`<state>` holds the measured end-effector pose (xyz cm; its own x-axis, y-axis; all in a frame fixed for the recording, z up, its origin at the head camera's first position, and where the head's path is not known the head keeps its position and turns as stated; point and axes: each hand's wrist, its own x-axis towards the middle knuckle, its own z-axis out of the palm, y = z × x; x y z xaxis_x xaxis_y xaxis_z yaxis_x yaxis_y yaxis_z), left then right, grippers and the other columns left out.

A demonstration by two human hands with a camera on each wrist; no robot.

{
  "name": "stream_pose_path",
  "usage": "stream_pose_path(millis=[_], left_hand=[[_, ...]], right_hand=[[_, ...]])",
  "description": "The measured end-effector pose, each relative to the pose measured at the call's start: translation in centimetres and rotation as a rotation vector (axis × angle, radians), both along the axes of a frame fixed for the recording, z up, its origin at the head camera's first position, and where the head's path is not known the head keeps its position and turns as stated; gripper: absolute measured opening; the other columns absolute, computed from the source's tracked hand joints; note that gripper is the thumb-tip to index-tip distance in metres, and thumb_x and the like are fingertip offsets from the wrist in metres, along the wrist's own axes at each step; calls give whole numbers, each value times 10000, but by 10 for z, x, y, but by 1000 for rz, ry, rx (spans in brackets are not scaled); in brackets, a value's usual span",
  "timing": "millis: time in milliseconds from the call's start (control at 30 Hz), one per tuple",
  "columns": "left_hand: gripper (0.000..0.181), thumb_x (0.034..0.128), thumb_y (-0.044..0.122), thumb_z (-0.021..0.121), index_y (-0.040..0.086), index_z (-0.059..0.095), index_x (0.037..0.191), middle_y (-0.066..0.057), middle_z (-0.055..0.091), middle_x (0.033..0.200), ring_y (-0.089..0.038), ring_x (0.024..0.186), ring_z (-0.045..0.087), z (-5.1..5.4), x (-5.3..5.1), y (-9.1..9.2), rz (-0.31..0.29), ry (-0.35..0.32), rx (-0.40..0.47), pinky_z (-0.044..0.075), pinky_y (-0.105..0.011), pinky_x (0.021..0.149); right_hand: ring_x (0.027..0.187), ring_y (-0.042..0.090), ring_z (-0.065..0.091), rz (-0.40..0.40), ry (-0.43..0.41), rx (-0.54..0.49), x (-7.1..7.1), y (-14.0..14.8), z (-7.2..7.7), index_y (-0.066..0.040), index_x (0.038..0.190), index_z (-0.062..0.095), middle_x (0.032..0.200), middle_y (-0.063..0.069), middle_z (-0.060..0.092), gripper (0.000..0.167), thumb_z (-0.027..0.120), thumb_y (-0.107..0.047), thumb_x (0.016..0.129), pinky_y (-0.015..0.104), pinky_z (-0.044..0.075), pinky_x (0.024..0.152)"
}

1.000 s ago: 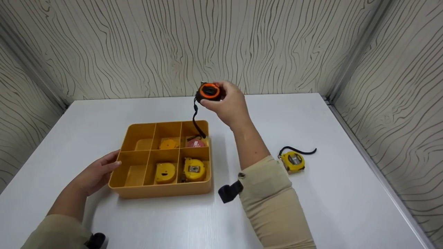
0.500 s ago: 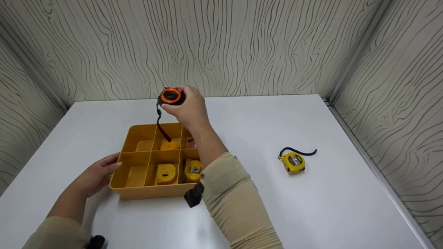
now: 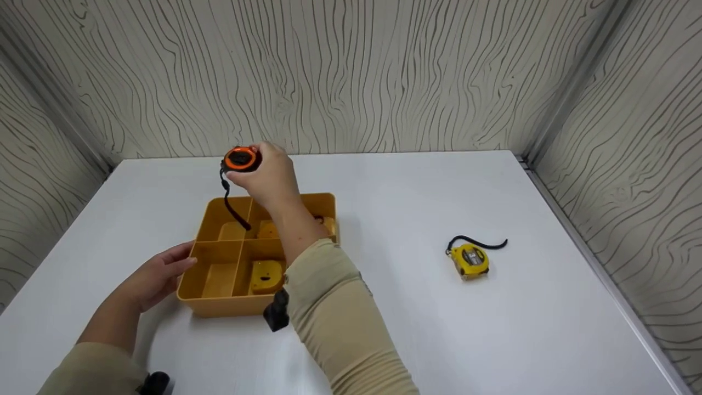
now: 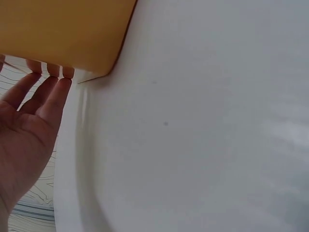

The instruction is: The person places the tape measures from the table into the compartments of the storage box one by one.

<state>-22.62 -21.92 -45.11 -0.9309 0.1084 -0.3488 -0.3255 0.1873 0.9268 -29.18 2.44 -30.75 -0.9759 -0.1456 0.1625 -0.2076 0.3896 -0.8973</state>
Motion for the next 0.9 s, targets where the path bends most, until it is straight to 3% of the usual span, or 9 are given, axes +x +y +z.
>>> stream_pose_path(millis=[200, 533, 900], left_hand=[[590, 825, 375, 648, 282, 416, 1359, 62, 348, 1422, -173, 1275, 389, 0, 1, 1, 17, -11, -14, 374, -396, 1011], [579, 815, 352, 664, 278, 438, 1344, 62, 372, 1403, -165, 1277, 382, 3, 0, 1, 31, -19, 1, 377, -394, 1009], [561, 815, 327, 671, 286, 457, 1332, 64, 397, 1385, -159, 1252, 417, 3, 2, 7, 31, -5, 12, 407, -371, 982]], right_hand=[[1038, 114, 526, -13, -43, 52, -5, -13, -5, -152, 1223, 518, 1157, -12, 547, 543, 758, -241, 744, 251, 444, 929], [1046, 89, 526, 42, -30, 98, -11, -23, 12, -172, 1260, 495, 1172, -26, 545, 582, 754, -271, 748, 212, 438, 918], [1044, 112, 539, 167, -85, 148, -17, -8, -4, -169, 1254, 514, 1161, -12, 558, 576, 764, -237, 740, 245, 446, 926]])
